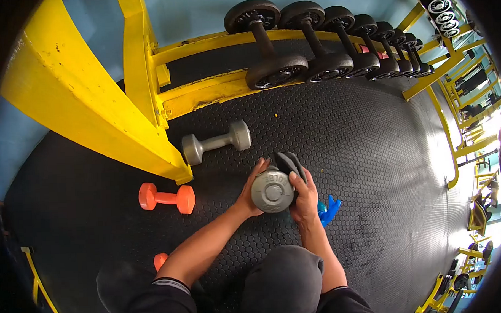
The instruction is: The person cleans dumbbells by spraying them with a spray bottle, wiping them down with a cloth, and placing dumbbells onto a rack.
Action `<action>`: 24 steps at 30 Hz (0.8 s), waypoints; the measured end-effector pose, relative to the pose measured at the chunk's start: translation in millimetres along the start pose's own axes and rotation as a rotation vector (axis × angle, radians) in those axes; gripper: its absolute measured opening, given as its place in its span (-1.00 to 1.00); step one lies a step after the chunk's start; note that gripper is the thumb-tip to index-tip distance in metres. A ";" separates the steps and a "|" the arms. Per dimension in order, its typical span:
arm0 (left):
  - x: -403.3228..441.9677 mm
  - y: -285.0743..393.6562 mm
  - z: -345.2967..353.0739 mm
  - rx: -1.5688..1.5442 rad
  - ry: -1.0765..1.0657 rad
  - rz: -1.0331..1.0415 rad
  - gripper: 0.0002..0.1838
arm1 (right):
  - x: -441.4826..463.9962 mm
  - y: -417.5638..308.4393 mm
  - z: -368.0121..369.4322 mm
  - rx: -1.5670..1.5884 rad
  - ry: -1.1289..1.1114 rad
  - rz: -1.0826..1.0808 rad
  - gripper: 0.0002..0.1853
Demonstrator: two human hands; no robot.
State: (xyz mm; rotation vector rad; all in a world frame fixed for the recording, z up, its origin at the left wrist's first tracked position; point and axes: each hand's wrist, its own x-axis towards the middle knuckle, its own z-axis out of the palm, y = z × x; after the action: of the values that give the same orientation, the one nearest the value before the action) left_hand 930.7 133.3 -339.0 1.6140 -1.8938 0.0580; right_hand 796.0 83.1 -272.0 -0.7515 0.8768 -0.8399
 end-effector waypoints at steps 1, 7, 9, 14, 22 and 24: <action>-6.8 -3.4 8.9 0.004 -0.006 0.003 -0.46 | 0.6 -0.5 -1.6 0.047 0.011 0.015 -0.40; -25.6 -13.1 44.7 -0.737 -0.234 -0.511 -0.46 | -8.1 8.5 -0.4 0.082 0.048 -0.044 -0.44; -17.2 -3.4 23.5 -0.577 -0.309 -0.562 -0.42 | -9.5 5.7 3.4 0.085 0.047 -0.050 -0.52; -31.4 9.0 15.1 -0.427 -0.269 -0.394 -0.20 | 7.8 7.0 -6.4 0.102 -0.028 0.058 -0.53; -47.5 -5.6 19.5 -1.831 -0.256 -1.117 -0.56 | 2.7 43.1 -33.5 -0.958 -0.130 -0.317 -0.48; -51.8 -11.9 20.2 -1.871 -0.283 -1.156 -0.60 | -24.0 53.9 -35.2 -1.411 -0.194 -0.570 -0.39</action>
State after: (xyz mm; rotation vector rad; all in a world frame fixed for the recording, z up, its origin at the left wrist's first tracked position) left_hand 934.7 167.0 -384.7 0.8830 -0.2096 -1.7972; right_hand 772.6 121.4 -324.1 -2.3514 1.0297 -0.5015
